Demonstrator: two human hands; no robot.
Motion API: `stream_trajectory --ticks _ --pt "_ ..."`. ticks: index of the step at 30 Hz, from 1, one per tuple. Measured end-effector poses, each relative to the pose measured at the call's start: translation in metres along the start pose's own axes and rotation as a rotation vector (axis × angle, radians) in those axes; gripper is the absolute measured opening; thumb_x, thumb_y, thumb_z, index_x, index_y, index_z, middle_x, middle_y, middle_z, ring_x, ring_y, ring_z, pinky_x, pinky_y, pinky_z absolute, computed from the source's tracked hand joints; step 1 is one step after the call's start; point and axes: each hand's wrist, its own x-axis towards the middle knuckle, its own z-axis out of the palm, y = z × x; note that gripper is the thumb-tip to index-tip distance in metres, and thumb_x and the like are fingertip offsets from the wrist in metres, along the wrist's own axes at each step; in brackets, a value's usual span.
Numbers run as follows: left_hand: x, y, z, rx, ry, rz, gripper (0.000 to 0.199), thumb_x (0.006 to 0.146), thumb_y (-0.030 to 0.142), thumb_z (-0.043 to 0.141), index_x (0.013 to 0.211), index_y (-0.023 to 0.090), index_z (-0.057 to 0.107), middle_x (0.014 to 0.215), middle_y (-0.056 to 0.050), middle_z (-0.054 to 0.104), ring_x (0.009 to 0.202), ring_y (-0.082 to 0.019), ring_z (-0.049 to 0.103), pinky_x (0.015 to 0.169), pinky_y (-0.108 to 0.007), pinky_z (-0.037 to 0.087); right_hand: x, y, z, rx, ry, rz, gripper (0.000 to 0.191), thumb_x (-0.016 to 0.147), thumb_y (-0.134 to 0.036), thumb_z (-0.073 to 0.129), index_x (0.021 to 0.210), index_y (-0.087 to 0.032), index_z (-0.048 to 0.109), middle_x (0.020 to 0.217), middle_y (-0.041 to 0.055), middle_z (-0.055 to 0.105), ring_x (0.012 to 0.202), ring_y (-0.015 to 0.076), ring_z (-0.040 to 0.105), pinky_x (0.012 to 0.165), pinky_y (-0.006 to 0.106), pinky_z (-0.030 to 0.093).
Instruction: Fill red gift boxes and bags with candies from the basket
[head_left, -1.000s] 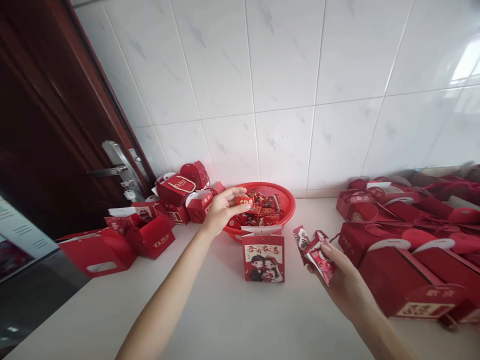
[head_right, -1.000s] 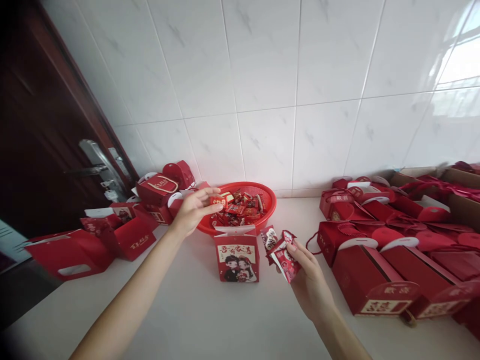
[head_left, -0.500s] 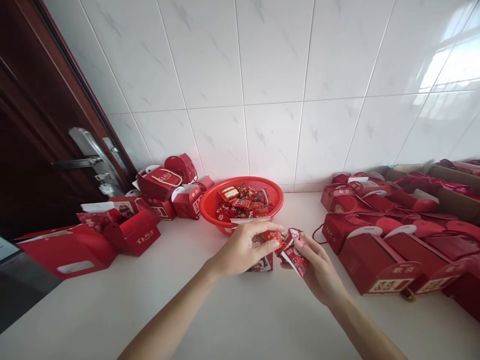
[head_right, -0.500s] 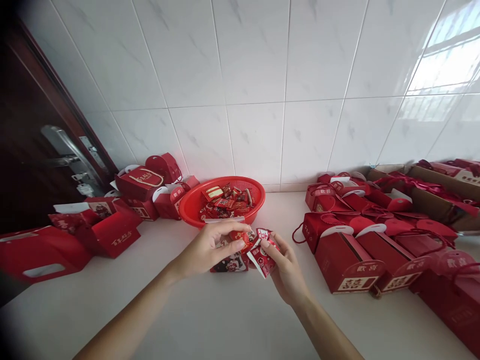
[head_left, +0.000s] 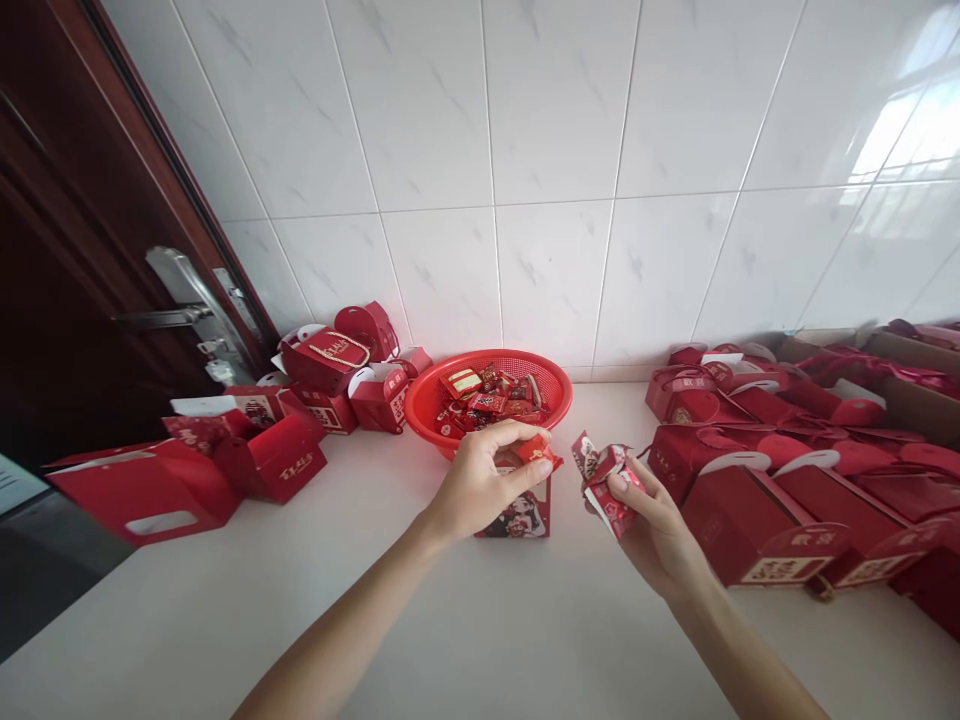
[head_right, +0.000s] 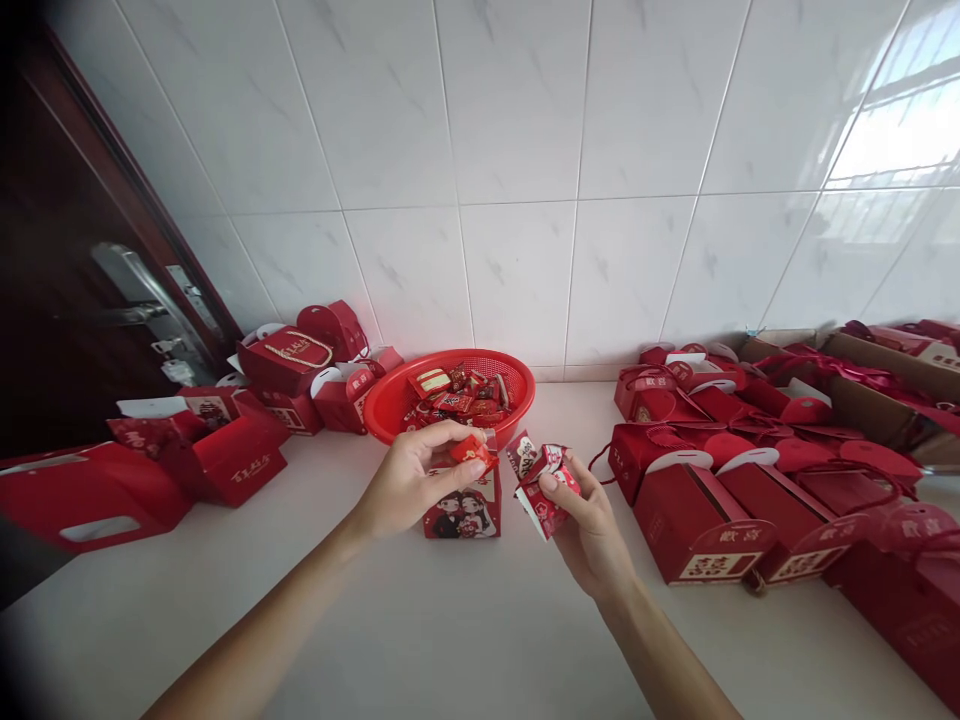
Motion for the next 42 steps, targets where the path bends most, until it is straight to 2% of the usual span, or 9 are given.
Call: stream_trajectory --ticks 7,15,18,20,23,26,29,36,42 --pt "-0.002 0.001 0.003 -0.002 0.006 0.068 0.026 0.089 0.033 0.066 0.108 0.018 0.074 0.111 -0.009 0.072 0.095 -0.023 0.072 0.085 -0.033 0.060 0.001 0.000 0.010 -0.031 -0.140 0.055 0.031 0.070 -0.036 0.087 0.097 -0.026 0.077 0.093 0.0014 0.074 0.080 0.0165 0.065 0.080 0.029 0.053" --pt "-0.002 -0.002 0.000 -0.070 0.046 0.025 0.031 0.087 0.036 0.069 0.112 0.018 0.068 0.104 -0.008 0.076 0.096 -0.024 0.073 0.084 -0.034 0.060 0.013 -0.010 0.027 -0.114 -0.151 0.029 0.035 0.070 -0.038 0.088 0.101 -0.026 0.075 0.104 0.0041 0.075 0.094 0.0199 0.068 0.088 0.031 0.052" --pt "0.001 0.003 -0.016 -0.005 0.112 0.064 0.032 0.086 0.036 0.069 0.114 0.020 0.067 0.107 -0.008 0.074 0.101 -0.024 0.071 0.087 -0.034 0.058 0.021 -0.018 0.033 -0.154 -0.146 -0.018 0.037 0.070 -0.037 0.088 0.102 -0.024 0.075 0.107 0.0053 0.075 0.096 0.0208 0.068 0.089 0.031 0.053" --pt "0.002 0.006 -0.033 0.107 0.124 0.108 0.022 0.086 0.034 0.068 0.103 0.020 0.072 0.113 -0.009 0.072 0.108 -0.025 0.068 0.092 -0.036 0.056 0.027 -0.026 0.037 -0.177 -0.112 -0.062 0.038 0.067 -0.035 0.090 0.100 -0.023 0.075 0.104 0.0050 0.075 0.092 0.0203 0.068 0.087 0.031 0.054" --pt "0.003 0.003 -0.058 0.335 0.068 0.111 0.012 0.082 0.030 0.069 0.084 0.022 0.078 0.121 -0.009 0.070 0.116 -0.028 0.064 0.096 -0.037 0.053 0.036 -0.036 0.041 -0.256 -0.098 -0.086 0.041 0.064 -0.035 0.092 0.100 -0.023 0.075 0.102 0.0055 0.076 0.089 0.0211 0.069 0.084 0.032 0.055" --pt "0.004 -0.007 -0.072 0.401 -0.034 0.058 0.015 0.082 0.029 0.067 0.087 0.026 0.081 0.112 -0.006 0.074 0.105 -0.026 0.068 0.089 -0.034 0.055 0.043 -0.044 0.046 -0.382 -0.153 -0.071 0.044 0.063 -0.038 0.092 0.100 -0.022 0.075 0.101 0.0067 0.077 0.091 0.0241 0.070 0.081 0.034 0.056" --pt "0.008 -0.018 -0.071 0.345 -0.082 0.051 0.021 0.085 0.026 0.063 0.095 0.025 0.082 0.102 -0.005 0.079 0.102 -0.025 0.070 0.089 -0.033 0.055 0.047 -0.048 0.053 -0.511 -0.213 -0.089 0.043 0.062 -0.041 0.091 0.097 -0.021 0.075 0.101 0.0068 0.077 0.090 0.0256 0.071 0.079 0.035 0.056" --pt "0.012 -0.027 -0.058 0.235 -0.015 -0.058 0.020 0.082 0.030 0.072 0.097 0.021 0.080 0.107 -0.008 0.079 0.105 -0.028 0.071 0.090 -0.037 0.056 0.053 -0.053 0.068 -0.790 -0.329 -0.186 0.031 0.071 -0.039 0.084 0.094 -0.021 0.075 0.091 0.0051 0.077 0.083 0.0250 0.070 0.072 0.033 0.055" --pt "0.012 -0.025 -0.064 0.116 -0.147 -0.153 0.040 0.071 0.024 0.080 0.110 0.019 0.077 0.114 -0.009 0.076 0.106 -0.028 0.070 0.091 -0.038 0.055 0.058 -0.048 0.067 -0.847 -0.387 -0.192 0.024 0.072 -0.038 0.081 0.086 -0.020 0.074 0.084 0.0028 0.075 0.076 0.0220 0.068 0.065 0.030 0.052"
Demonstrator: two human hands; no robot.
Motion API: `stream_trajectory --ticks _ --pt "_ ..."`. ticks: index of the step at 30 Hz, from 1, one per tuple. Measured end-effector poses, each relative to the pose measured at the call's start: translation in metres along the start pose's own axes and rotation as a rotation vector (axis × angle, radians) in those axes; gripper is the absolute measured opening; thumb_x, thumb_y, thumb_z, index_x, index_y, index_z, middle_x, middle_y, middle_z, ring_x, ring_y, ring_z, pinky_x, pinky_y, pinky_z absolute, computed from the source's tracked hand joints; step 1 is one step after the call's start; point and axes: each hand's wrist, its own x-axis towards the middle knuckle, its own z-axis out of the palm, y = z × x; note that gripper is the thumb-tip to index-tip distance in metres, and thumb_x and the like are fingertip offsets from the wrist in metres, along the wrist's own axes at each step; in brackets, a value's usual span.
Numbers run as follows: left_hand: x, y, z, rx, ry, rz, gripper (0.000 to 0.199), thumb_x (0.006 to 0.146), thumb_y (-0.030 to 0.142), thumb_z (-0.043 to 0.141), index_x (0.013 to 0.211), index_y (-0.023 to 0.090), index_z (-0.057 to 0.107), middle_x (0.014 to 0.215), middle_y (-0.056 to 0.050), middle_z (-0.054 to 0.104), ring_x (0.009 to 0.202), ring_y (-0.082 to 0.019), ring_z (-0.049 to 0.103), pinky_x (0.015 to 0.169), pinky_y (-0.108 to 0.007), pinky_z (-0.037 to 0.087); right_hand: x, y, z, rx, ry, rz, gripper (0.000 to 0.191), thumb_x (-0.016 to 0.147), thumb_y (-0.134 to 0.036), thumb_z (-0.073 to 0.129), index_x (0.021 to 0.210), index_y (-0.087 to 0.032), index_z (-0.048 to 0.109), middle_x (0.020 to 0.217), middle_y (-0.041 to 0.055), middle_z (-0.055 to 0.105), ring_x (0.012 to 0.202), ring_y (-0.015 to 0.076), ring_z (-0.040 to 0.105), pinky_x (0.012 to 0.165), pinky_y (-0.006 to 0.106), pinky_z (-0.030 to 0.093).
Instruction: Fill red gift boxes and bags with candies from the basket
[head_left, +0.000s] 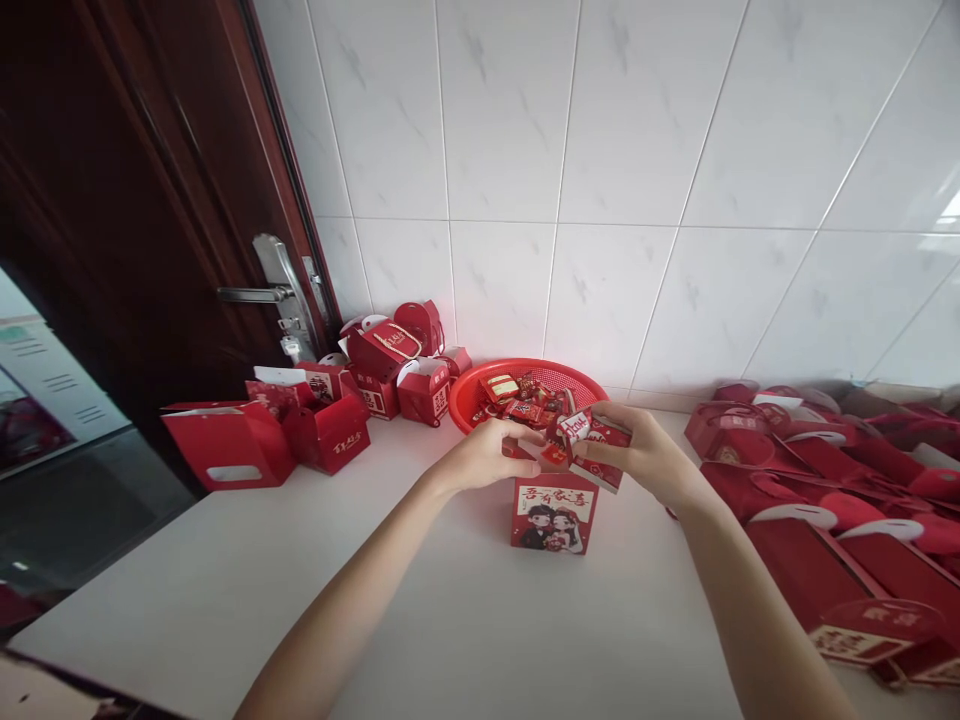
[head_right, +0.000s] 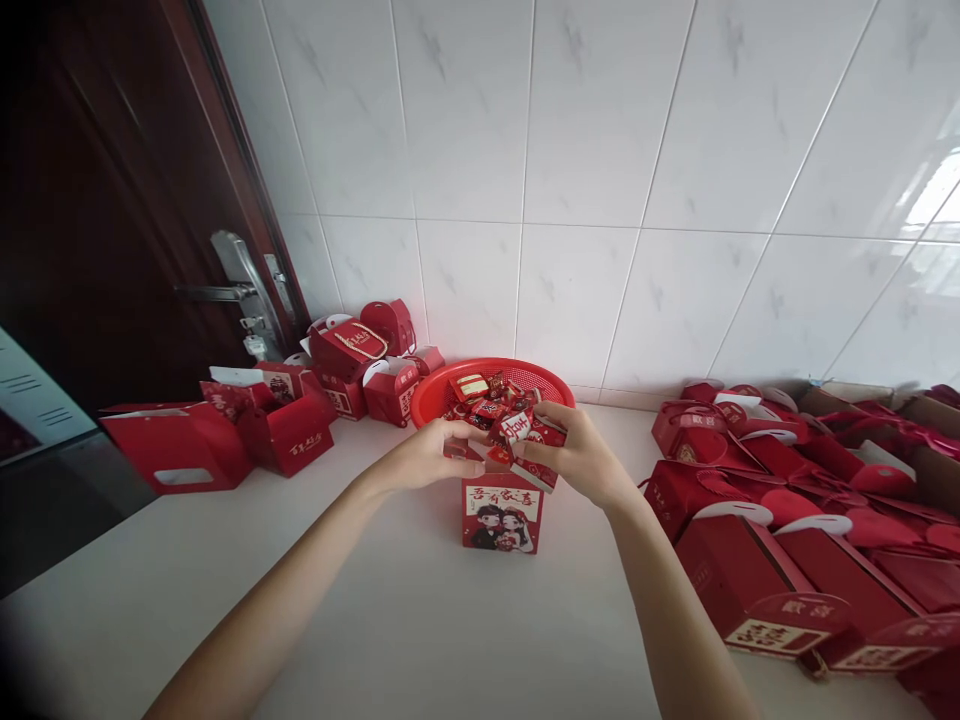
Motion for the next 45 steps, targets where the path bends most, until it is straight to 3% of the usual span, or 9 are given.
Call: stream_trajectory --ticks 5,12,16,22,28,31,37,42,45 --pt "-0.001 0.003 0.000 -0.028 0.015 0.007 0.040 0.068 0.023 0.082 0.107 0.022 0.077 0.107 -0.005 0.078 0.102 -0.027 0.071 0.088 -0.035 0.056 0.001 0.005 0.002 -0.013 -0.098 0.038 0.026 0.073 -0.038 0.081 0.089 -0.019 0.076 0.088 0.0030 0.075 0.081 0.0230 0.068 0.071 0.032 0.053" --pt "0.000 0.001 -0.002 -0.002 0.019 -0.026 0.040 0.068 0.024 0.081 0.109 0.021 0.078 0.119 -0.008 0.075 0.109 -0.029 0.069 0.089 -0.036 0.056 -0.002 0.004 -0.006 0.234 0.087 0.092 0.038 0.067 -0.037 0.087 0.100 -0.021 0.074 0.098 0.0043 0.076 0.087 0.0229 0.069 0.076 0.033 0.054" --pt "0.001 0.000 -0.001 -0.020 0.027 -0.017 0.036 0.068 0.024 0.081 0.104 0.021 0.079 0.116 -0.008 0.076 0.103 -0.027 0.071 0.084 -0.035 0.057 -0.002 0.005 -0.008 0.408 0.095 0.128 0.040 0.061 -0.035 0.091 0.095 -0.022 0.073 0.093 0.0028 0.076 0.084 0.0202 0.069 0.075 0.031 0.055" --pt "0.001 0.001 0.000 -0.029 0.011 -0.068 0.038 0.070 0.024 0.079 0.108 0.019 0.077 0.121 -0.008 0.074 0.103 -0.026 0.071 0.090 -0.036 0.057 0.000 0.010 -0.010 0.451 0.105 0.147 0.037 0.058 -0.032 0.093 0.086 -0.022 0.071 0.086 0.0007 0.074 0.074 0.0164 0.067 0.069 0.028 0.055" --pt "-0.001 0.009 0.000 0.006 -0.016 -0.051 0.036 0.073 0.020 0.076 0.109 0.018 0.075 0.120 -0.007 0.074 0.111 -0.026 0.068 0.096 -0.035 0.054 0.000 0.017 -0.018 0.276 -0.036 0.081 0.037 0.065 -0.034 0.088 0.096 -0.020 0.073 0.097 0.0049 0.076 0.085 0.0215 0.070 0.078 0.034 0.056" --pt "-0.001 0.009 0.001 -0.011 -0.052 -0.022 0.036 0.075 0.021 0.074 0.111 0.018 0.075 0.119 -0.006 0.075 0.110 -0.026 0.068 0.096 -0.036 0.053 0.000 0.015 -0.016 0.090 -0.030 -0.004 0.031 0.072 -0.033 0.082 0.098 -0.019 0.073 0.101 0.0058 0.076 0.090 0.0231 0.069 0.080 0.034 0.054" --pt "0.000 0.004 -0.001 -0.023 -0.098 -0.045 0.045 0.074 0.026 0.077 0.118 0.019 0.073 0.121 -0.007 0.073 0.108 -0.027 0.068 0.095 -0.038 0.052 -0.002 0.009 -0.010 -0.291 -0.003 -0.123 0.020 0.078 -0.029 0.072 0.095 -0.019 0.070 0.089 0.0035 0.072 0.082 0.0214 0.065 0.072 0.032 0.050" --pt "0.001 0.002 -0.001 -0.027 -0.103 -0.058 0.050 0.072 0.024 0.076 0.122 0.020 0.071 0.106 -0.005 0.077 0.106 -0.026 0.068 0.093 -0.037 0.052 -0.004 0.009 -0.007 -0.339 -0.100 -0.108 0.022 0.080 -0.025 0.066 0.100 -0.018 0.069 0.091 0.0028 0.072 0.080 0.0196 0.063 0.071 0.031 0.048" --pt "0.001 0.003 -0.001 -0.024 -0.103 -0.049 0.050 0.072 0.024 0.076 0.121 0.020 0.072 0.107 -0.005 0.077 0.106 -0.026 0.068 0.094 -0.037 0.052 -0.005 0.008 -0.004 -0.356 -0.069 -0.089 0.020 0.079 -0.024 0.065 0.098 -0.018 0.069 0.088 0.0026 0.071 0.078 0.0193 0.062 0.069 0.030 0.047"
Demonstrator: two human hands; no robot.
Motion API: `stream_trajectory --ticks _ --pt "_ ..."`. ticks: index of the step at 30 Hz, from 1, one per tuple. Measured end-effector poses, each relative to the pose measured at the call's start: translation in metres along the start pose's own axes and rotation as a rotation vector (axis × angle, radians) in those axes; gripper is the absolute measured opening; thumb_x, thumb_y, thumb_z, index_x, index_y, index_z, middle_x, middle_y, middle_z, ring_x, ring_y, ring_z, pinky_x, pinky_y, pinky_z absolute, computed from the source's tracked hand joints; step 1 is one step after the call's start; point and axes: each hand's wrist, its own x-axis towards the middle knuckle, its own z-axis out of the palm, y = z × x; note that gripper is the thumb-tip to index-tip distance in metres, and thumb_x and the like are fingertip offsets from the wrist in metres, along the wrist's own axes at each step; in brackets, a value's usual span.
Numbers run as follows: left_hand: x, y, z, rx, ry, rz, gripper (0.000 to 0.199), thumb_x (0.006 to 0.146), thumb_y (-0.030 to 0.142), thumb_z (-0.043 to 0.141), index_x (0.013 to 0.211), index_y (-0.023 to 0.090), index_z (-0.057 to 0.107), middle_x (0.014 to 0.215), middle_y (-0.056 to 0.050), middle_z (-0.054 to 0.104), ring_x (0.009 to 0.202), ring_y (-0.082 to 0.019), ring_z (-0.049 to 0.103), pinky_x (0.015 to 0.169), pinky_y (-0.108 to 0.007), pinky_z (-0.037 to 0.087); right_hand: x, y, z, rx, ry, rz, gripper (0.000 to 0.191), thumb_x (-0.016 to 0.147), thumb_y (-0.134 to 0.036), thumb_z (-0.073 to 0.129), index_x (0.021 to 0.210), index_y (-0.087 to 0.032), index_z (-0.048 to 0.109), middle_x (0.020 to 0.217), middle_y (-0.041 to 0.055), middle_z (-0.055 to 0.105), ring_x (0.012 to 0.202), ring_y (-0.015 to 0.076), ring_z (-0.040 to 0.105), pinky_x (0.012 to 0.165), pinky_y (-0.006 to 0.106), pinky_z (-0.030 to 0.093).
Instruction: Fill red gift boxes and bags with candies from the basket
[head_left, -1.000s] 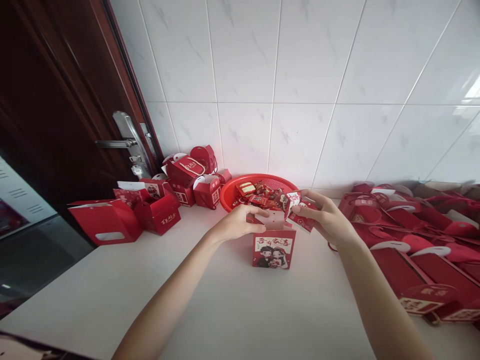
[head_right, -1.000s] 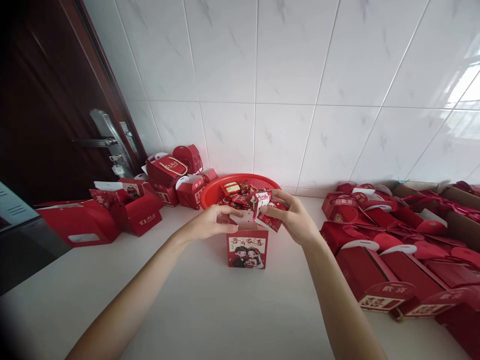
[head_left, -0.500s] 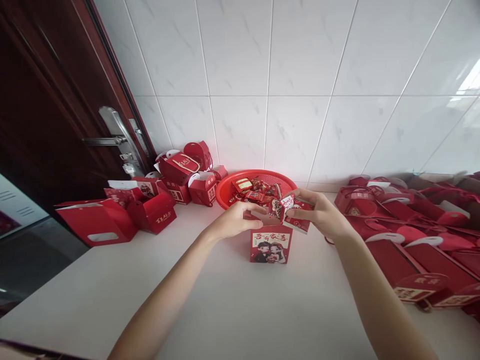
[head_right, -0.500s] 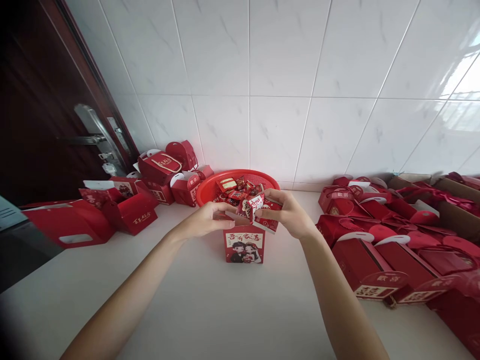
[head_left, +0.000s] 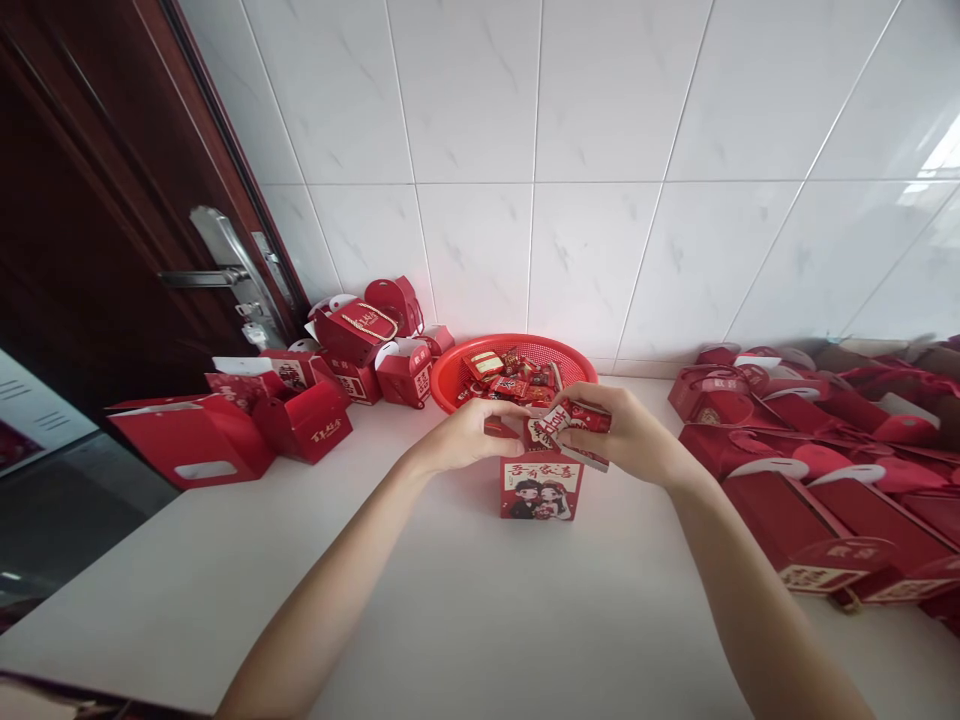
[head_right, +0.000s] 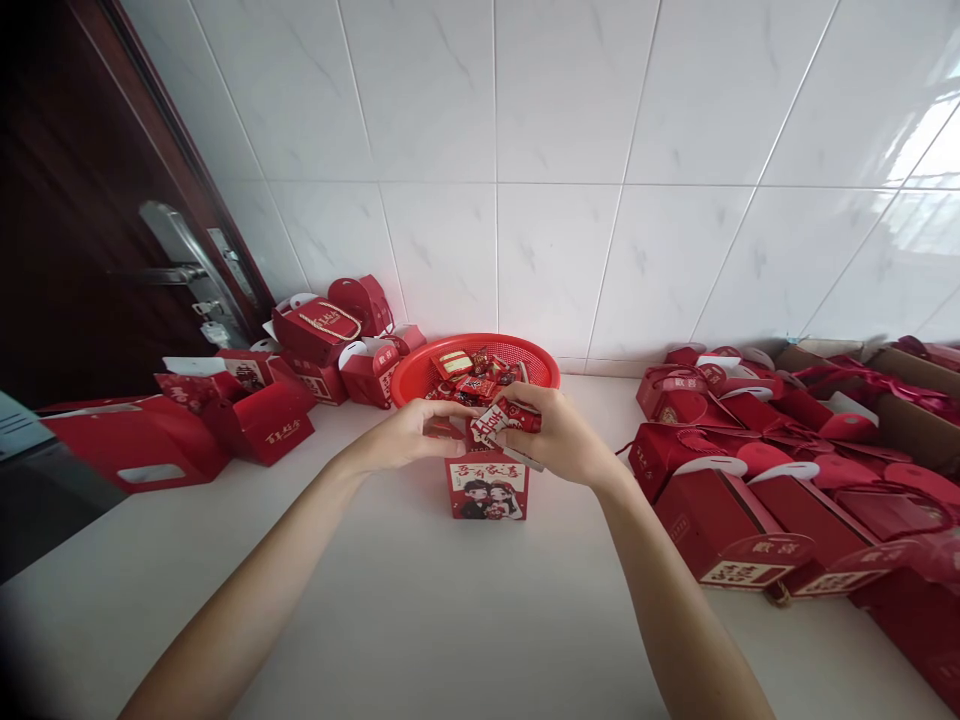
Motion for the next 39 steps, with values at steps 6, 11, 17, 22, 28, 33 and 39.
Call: stream_trajectory --ticks 6,11,17,22,28,33,39 --pt "0.000 0.001 0.000 0.008 0.007 -0.012 0.047 0.072 0.024 0.077 0.118 0.020 0.073 0.115 -0.006 0.075 0.109 -0.027 0.068 0.095 -0.038 0.053 0.000 -0.003 0.001 0.016 0.023 0.008 0.019 0.079 -0.025 0.066 0.096 -0.019 0.068 0.087 0.0022 0.069 0.079 0.0194 0.061 0.069 0.031 0.047" --pt "-0.001 0.000 0.000 -0.016 0.012 -0.004 0.049 0.071 0.024 0.080 0.120 0.023 0.073 0.121 -0.005 0.074 0.117 -0.027 0.065 0.100 -0.038 0.051 0.001 -0.002 -0.001 0.088 -0.065 0.006 0.019 0.079 -0.025 0.067 0.097 -0.019 0.069 0.091 0.0024 0.071 0.083 0.0202 0.064 0.074 0.031 0.050" --pt "0.000 -0.002 0.000 -0.036 -0.003 0.006 0.049 0.071 0.024 0.081 0.119 0.022 0.073 0.120 -0.006 0.074 0.117 -0.028 0.065 0.101 -0.040 0.051 0.000 0.003 -0.008 0.255 -0.064 0.081 0.022 0.076 -0.029 0.075 0.095 -0.020 0.071 0.092 0.0025 0.073 0.089 0.0221 0.068 0.078 0.033 0.052" --pt "0.002 -0.004 0.000 -0.040 -0.020 0.037 0.047 0.074 0.024 0.078 0.120 0.021 0.073 0.125 -0.007 0.073 0.122 -0.030 0.063 0.104 -0.041 0.049 0.000 0.008 -0.014 0.433 -0.072 0.156 0.025 0.072 -0.032 0.081 0.090 -0.019 0.071 0.087 0.0031 0.073 0.081 0.0207 0.068 0.072 0.031 0.053" --pt "0.000 0.000 0.000 -0.039 -0.077 0.086 0.049 0.079 0.024 0.073 0.127 0.023 0.069 0.134 -0.006 0.068 0.131 -0.029 0.058 0.108 -0.042 0.046 0.000 0.009 -0.020 0.430 -0.038 0.159 0.027 0.069 -0.033 0.082 0.089 -0.018 0.072 0.082 0.0025 0.072 0.079 0.0195 0.067 0.073 0.031 0.054" --pt "0.000 0.001 0.000 -0.028 -0.032 0.023 0.047 0.076 0.022 0.075 0.123 0.021 0.071 0.130 -0.008 0.070 0.127 -0.029 0.060 0.107 -0.043 0.047 -0.002 0.010 -0.022 0.390 -0.117 0.126 0.027 0.070 -0.033 0.081 0.090 -0.018 0.071 0.091 0.0044 0.073 0.087 0.0219 0.068 0.079 0.034 0.055" --pt "-0.001 0.001 0.001 -0.055 -0.023 0.028 0.047 0.075 0.027 0.078 0.121 0.020 0.073 0.133 -0.009 0.069 0.128 -0.030 0.058 0.109 -0.045 0.045 -0.006 0.000 -0.025 0.444 -0.010 0.129 0.028 0.072 -0.034 0.082 0.092 -0.018 0.070 0.091 0.0054 0.074 0.087 0.0232 0.069 0.079 0.036 0.056"
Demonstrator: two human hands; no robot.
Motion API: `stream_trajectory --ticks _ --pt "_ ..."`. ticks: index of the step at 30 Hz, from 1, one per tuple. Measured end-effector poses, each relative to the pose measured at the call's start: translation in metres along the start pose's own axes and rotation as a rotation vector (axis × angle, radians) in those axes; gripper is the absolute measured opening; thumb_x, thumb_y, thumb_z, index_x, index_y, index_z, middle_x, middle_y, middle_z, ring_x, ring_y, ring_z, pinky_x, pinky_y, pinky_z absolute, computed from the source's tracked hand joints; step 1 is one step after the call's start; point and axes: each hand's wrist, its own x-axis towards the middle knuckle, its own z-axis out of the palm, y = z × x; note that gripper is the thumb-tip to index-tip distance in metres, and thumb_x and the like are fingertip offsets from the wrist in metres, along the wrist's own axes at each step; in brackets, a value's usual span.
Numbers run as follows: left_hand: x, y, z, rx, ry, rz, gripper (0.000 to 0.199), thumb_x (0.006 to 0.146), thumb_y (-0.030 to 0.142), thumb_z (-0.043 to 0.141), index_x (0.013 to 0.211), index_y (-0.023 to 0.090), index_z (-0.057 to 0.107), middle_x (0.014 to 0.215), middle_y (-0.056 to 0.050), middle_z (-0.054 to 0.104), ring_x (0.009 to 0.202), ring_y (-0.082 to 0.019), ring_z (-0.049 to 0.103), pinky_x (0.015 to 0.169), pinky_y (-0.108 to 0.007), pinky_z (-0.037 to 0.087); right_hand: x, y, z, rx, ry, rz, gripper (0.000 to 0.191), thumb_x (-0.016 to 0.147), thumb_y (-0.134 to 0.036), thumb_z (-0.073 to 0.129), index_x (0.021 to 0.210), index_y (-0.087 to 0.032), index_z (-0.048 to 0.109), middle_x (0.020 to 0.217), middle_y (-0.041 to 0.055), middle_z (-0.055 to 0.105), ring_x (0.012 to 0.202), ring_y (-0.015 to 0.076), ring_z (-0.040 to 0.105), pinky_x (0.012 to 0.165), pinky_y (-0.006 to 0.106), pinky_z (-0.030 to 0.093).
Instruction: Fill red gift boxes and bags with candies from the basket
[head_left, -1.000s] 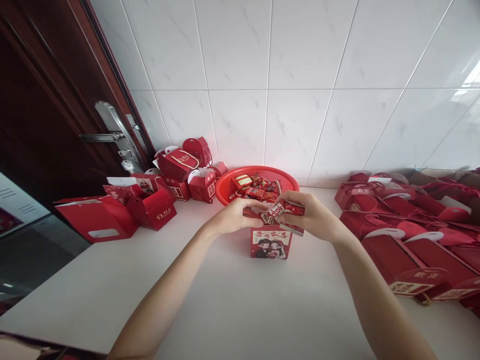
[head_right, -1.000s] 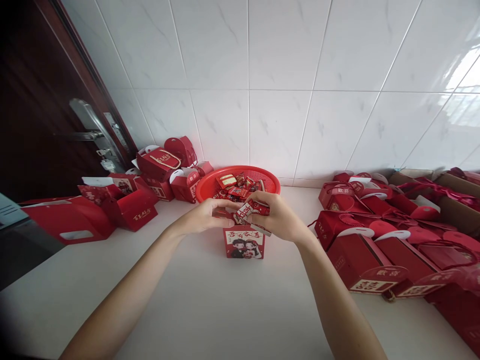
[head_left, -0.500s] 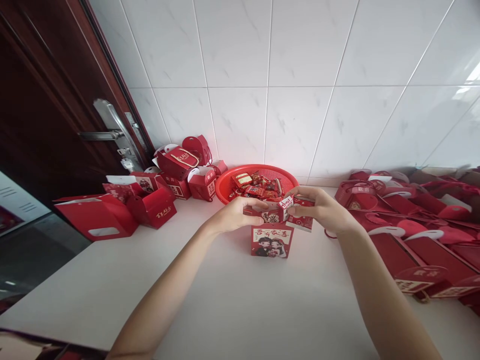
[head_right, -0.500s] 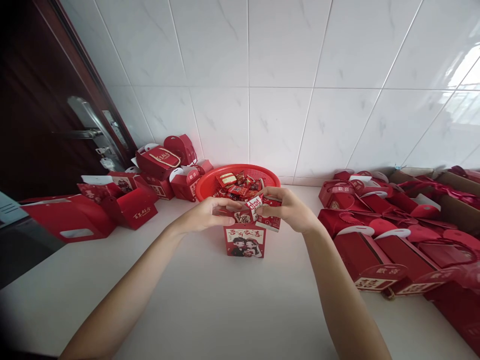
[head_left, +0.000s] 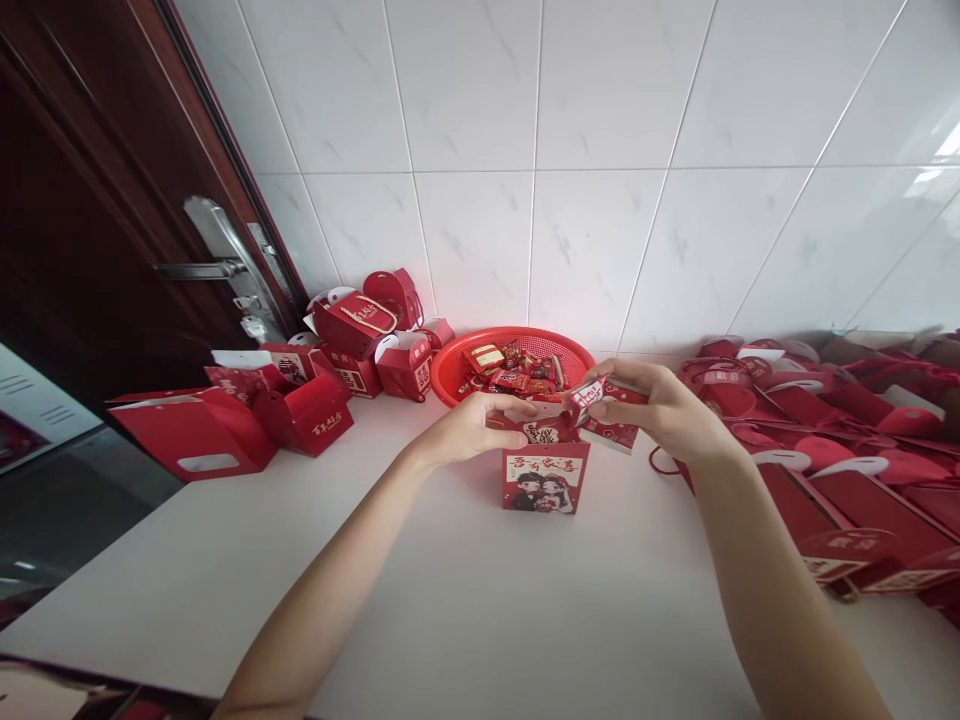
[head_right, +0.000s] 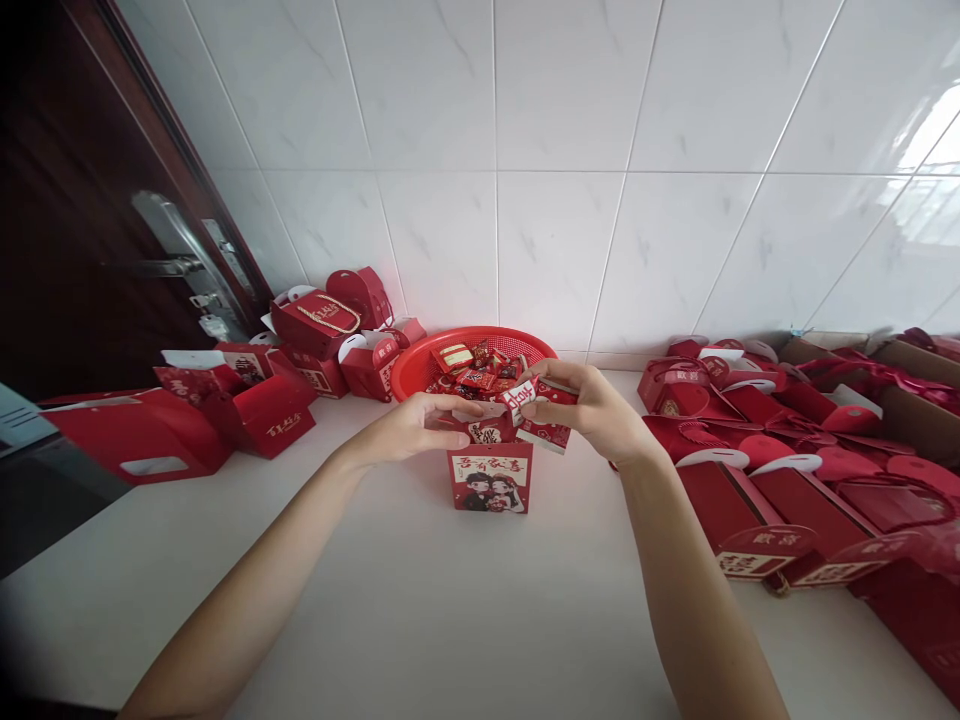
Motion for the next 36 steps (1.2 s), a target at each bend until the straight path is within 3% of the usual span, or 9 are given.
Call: stream_trajectory --ticks 10,19,26,30,36 --pt "0.002 -0.003 0.000 0.021 0.011 -0.009 0.044 0.073 0.025 0.078 0.116 0.019 0.073 0.129 -0.009 0.070 0.125 -0.029 0.061 0.107 -0.043 0.046 0.003 0.003 0.001 -0.080 -0.060 0.033 0.027 0.071 -0.031 0.081 0.091 -0.018 0.070 0.086 0.0026 0.074 0.082 0.0209 0.070 0.076 0.033 0.054" --pt "0.002 -0.005 0.000 0.012 0.032 -0.011 0.042 0.073 0.025 0.079 0.114 0.021 0.075 0.120 -0.006 0.074 0.117 -0.028 0.065 0.101 -0.040 0.050 0.001 0.001 0.006 -0.172 -0.182 -0.074 0.023 0.076 -0.031 0.078 0.096 -0.020 0.072 0.097 0.0045 0.074 0.090 0.0225 0.069 0.081 0.035 0.055" --pt "0.002 -0.003 0.000 0.043 0.039 -0.016 0.047 0.074 0.025 0.078 0.120 0.020 0.073 0.123 -0.007 0.073 0.120 -0.029 0.064 0.104 -0.042 0.048 0.003 0.002 0.005 -0.186 -0.120 -0.065 0.024 0.076 -0.034 0.077 0.094 -0.019 0.072 0.092 0.0041 0.074 0.089 0.0229 0.069 0.078 0.035 0.056" --pt "0.002 -0.004 0.000 0.026 0.025 -0.022 0.046 0.073 0.028 0.079 0.118 0.021 0.073 0.125 -0.007 0.072 0.121 -0.030 0.063 0.104 -0.042 0.048 -0.002 -0.001 0.005 -0.153 -0.091 -0.090 0.026 0.076 -0.035 0.079 0.095 -0.020 0.072 0.099 0.0051 0.074 0.095 0.0241 0.069 0.081 0.035 0.056" --pt "0.002 -0.004 0.000 0.037 0.043 -0.027 0.044 0.072 0.028 0.080 0.115 0.021 0.075 0.123 -0.007 0.073 0.118 -0.030 0.064 0.102 -0.041 0.050 -0.001 -0.004 0.010 -0.227 -0.202 -0.116 0.022 0.078 -0.032 0.075 0.097 -0.020 0.072 0.099 0.0052 0.075 0.091 0.0234 0.070 0.079 0.035 0.057"
